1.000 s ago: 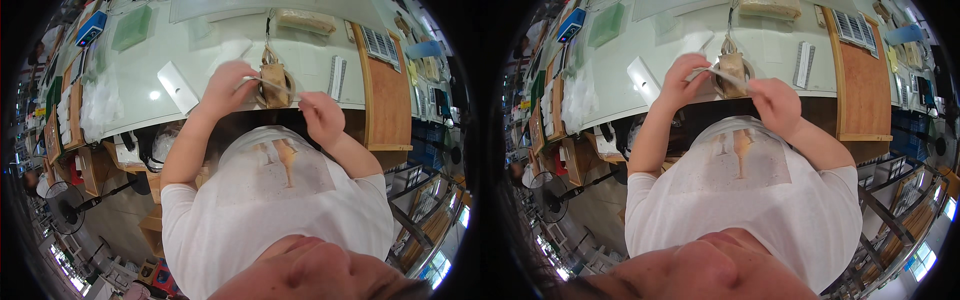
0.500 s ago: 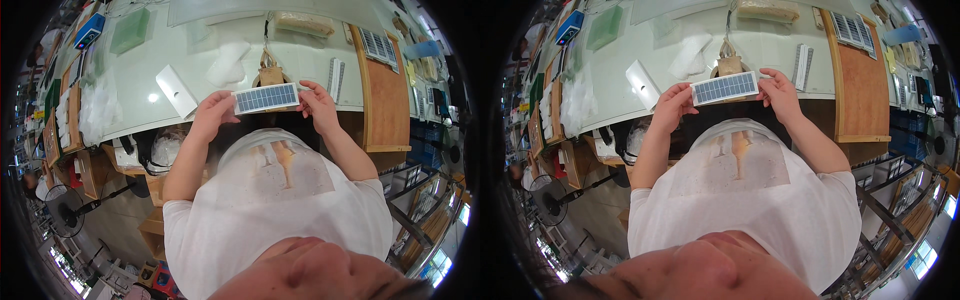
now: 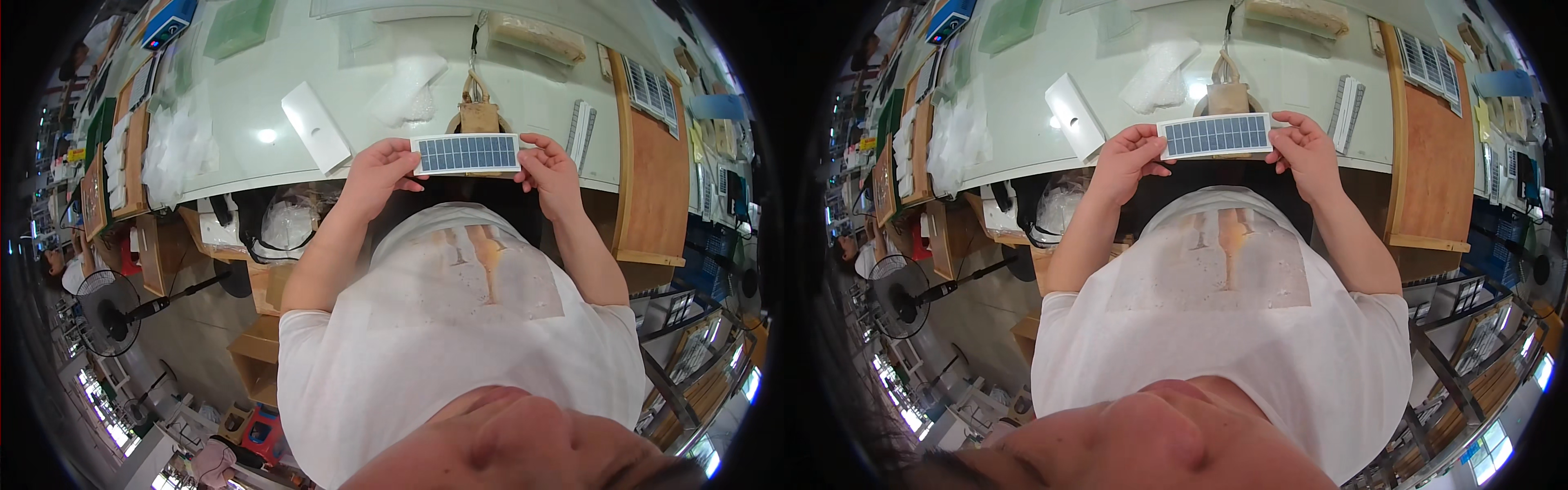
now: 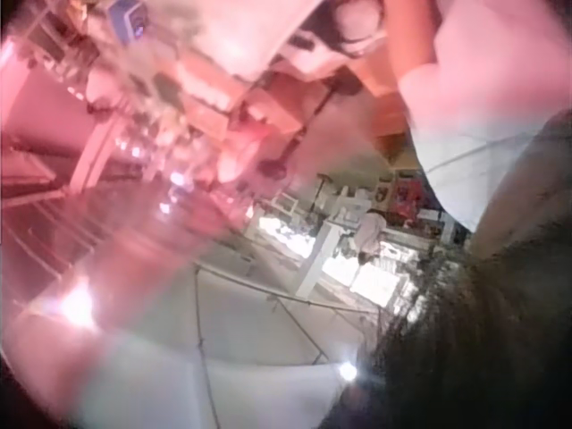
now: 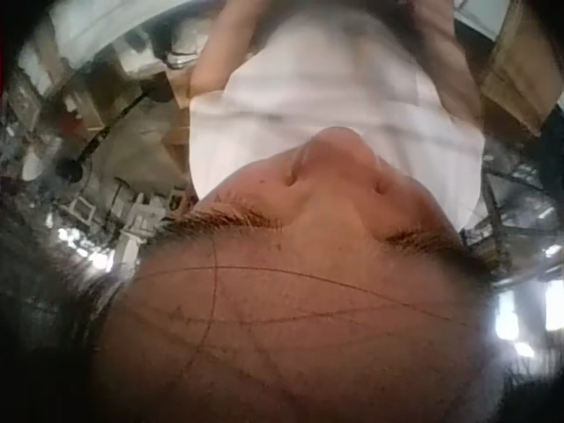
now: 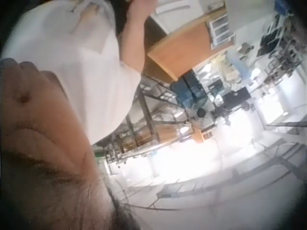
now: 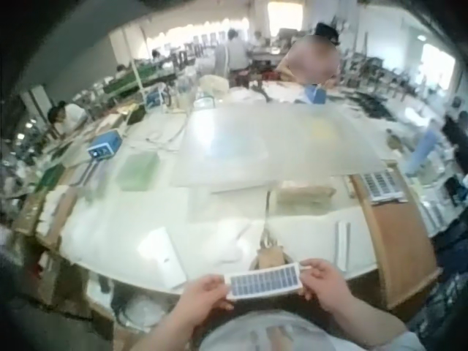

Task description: Cleaning and inspecting small solar panels at a workbench.

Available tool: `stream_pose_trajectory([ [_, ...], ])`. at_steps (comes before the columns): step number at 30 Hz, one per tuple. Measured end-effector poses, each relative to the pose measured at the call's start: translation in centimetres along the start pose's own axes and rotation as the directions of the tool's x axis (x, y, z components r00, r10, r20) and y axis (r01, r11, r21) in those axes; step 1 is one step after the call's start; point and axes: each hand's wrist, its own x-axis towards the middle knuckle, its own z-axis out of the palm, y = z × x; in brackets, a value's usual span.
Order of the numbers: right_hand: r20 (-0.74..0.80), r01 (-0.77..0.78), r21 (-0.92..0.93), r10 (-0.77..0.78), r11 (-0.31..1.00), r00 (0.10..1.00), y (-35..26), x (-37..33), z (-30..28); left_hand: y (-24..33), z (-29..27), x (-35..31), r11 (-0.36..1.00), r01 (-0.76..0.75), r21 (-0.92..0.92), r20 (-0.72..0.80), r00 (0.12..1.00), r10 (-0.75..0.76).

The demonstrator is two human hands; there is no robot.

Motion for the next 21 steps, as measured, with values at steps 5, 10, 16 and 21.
stream_pose_trajectory([
  [5, 0.038, -0.025, 0.056, 0.023, 0.998, 0.999, -0.2, 0.0, -0.2, 0.0, 0.0, 0.0, 1.0, -0.001, 0.003, -0.001, 1.0, 0.001],
  [10, 0.053, -0.018, -0.017, 0.019, 1.0, 0.998, -0.5, -0.1, -0.9, 0.6, 0.6, -0.3, 0.999, 0.007, 0.042, -0.007, 1.0, -0.007],
  [16, 0.053, -0.028, -0.151, 0.037, 0.988, 0.998, -1.6, -0.1, 0.0, 0.5, 0.4, -0.4, 0.996, 0.004, 0.093, -0.019, 1.0, -0.003],
  [21, 0.05, -0.035, -0.166, 0.044, 0.986, 0.998, -1.9, -0.2, 0.3, 0.6, 0.6, -0.5, 0.996, -0.007, 0.086, -0.041, 0.999, 0.011],
])
